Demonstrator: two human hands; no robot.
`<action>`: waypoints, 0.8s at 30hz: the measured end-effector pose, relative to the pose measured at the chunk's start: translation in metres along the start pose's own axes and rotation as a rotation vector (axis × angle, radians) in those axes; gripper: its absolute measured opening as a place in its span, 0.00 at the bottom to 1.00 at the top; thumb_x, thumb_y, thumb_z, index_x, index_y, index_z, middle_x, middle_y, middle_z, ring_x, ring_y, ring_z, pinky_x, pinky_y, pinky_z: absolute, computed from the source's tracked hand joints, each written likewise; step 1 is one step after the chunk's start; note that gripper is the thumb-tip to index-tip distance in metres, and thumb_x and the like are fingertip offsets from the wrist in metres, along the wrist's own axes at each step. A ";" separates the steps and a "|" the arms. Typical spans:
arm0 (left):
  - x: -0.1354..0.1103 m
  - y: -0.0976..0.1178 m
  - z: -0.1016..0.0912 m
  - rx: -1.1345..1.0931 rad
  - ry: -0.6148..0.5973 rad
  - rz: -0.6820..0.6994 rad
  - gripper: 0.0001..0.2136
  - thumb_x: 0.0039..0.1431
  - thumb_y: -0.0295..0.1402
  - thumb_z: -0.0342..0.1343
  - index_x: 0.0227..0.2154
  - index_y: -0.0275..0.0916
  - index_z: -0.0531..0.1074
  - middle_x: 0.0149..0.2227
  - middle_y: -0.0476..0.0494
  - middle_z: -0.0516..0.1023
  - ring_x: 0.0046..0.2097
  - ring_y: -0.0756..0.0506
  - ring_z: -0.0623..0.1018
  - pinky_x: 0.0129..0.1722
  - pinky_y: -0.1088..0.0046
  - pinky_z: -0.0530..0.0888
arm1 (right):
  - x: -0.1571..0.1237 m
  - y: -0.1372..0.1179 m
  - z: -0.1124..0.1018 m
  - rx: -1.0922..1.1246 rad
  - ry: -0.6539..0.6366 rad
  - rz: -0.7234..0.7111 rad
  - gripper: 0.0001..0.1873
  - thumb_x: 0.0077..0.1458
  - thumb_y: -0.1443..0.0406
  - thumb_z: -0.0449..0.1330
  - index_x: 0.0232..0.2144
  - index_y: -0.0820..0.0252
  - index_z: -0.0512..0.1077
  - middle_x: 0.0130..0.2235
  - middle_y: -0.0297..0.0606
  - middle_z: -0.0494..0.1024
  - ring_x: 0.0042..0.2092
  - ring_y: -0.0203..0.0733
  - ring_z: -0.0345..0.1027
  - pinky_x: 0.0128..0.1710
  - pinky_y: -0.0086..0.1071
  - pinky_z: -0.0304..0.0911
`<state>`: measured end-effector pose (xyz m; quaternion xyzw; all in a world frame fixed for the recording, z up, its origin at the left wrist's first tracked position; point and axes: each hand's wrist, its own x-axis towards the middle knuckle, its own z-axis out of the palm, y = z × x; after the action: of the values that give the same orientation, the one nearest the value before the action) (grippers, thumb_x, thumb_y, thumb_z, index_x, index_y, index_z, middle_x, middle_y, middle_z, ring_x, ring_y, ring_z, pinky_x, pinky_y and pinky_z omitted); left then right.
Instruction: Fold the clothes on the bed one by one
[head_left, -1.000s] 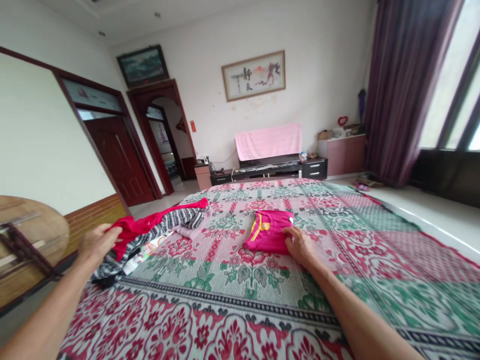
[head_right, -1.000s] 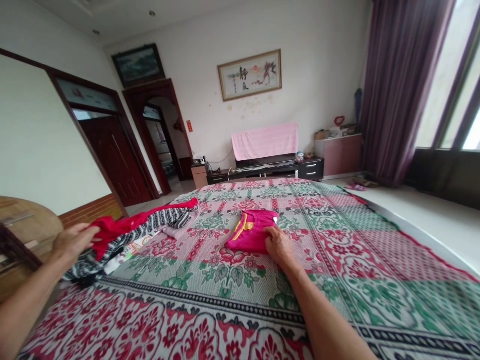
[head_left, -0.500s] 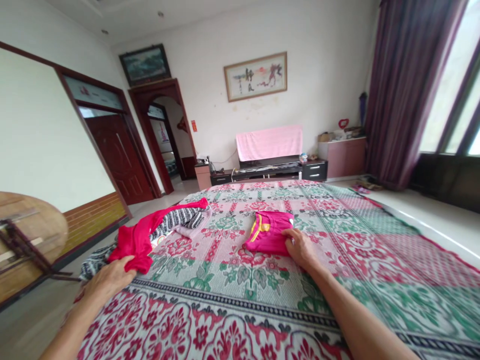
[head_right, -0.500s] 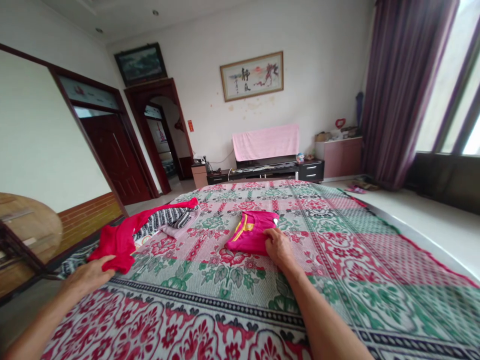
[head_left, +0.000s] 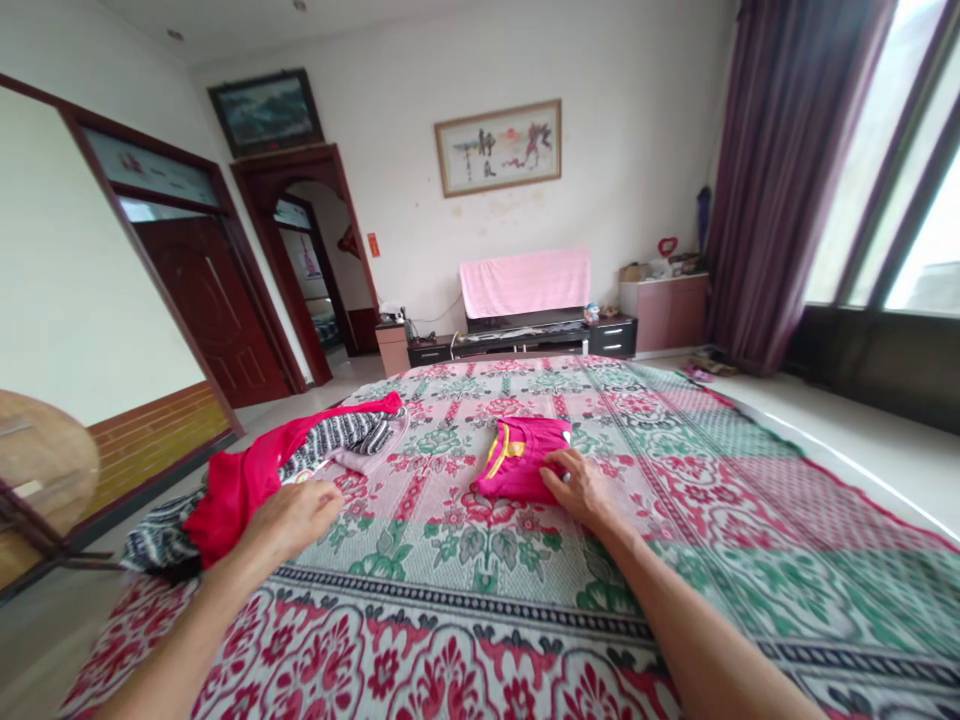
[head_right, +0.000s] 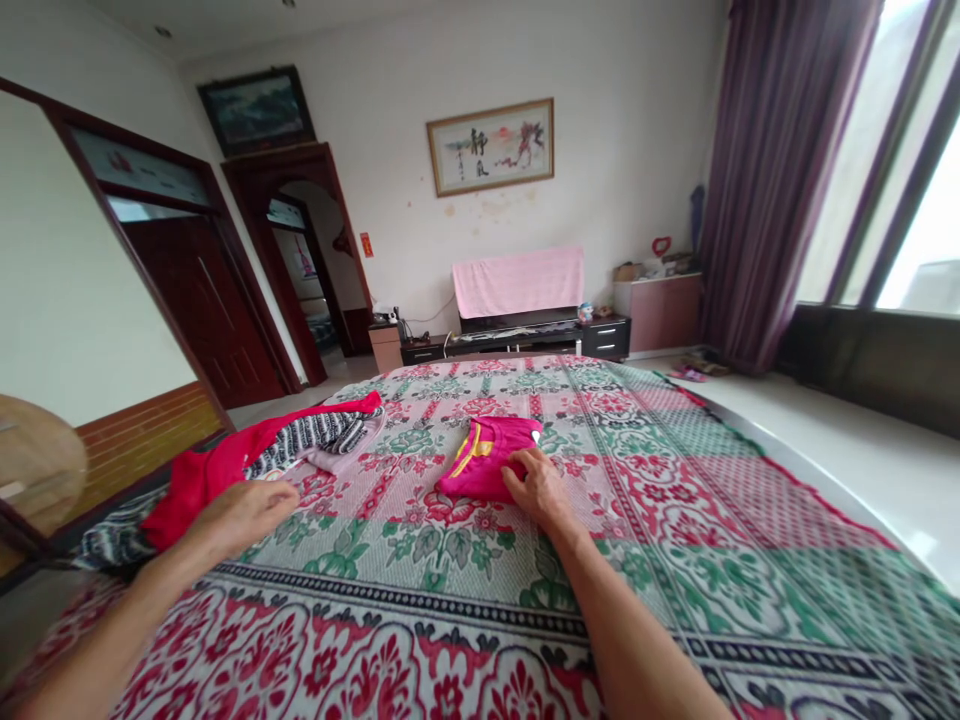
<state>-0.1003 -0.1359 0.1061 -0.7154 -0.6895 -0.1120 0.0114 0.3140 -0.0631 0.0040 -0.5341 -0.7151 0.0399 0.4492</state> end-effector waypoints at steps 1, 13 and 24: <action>0.005 0.022 0.007 -0.022 -0.012 0.042 0.13 0.54 0.38 0.47 0.27 0.43 0.77 0.23 0.48 0.76 0.28 0.46 0.74 0.27 0.74 0.60 | 0.000 0.000 0.001 0.011 -0.002 -0.013 0.10 0.52 0.63 0.55 0.35 0.60 0.73 0.38 0.40 0.75 0.39 0.41 0.68 0.43 0.34 0.63; 0.062 0.165 0.132 -0.301 0.212 0.180 0.13 0.54 0.41 0.54 0.31 0.37 0.77 0.35 0.41 0.78 0.40 0.44 0.76 0.43 0.70 0.67 | 0.000 0.008 0.007 -0.081 0.076 0.041 0.17 0.48 0.69 0.55 0.42 0.62 0.71 0.47 0.45 0.71 0.49 0.44 0.65 0.52 0.37 0.59; 0.065 0.163 0.150 -0.345 0.293 0.280 0.11 0.59 0.33 0.50 0.27 0.37 0.75 0.32 0.43 0.77 0.37 0.47 0.75 0.40 0.72 0.68 | 0.003 -0.001 0.004 -0.337 -0.062 0.339 0.24 0.54 0.65 0.51 0.54 0.64 0.64 0.45 0.49 0.74 0.47 0.49 0.67 0.47 0.39 0.58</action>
<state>0.0838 -0.0545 -0.0064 -0.7714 -0.5455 -0.3276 0.0045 0.3103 -0.0593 0.0044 -0.7125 -0.6251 0.0109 0.3184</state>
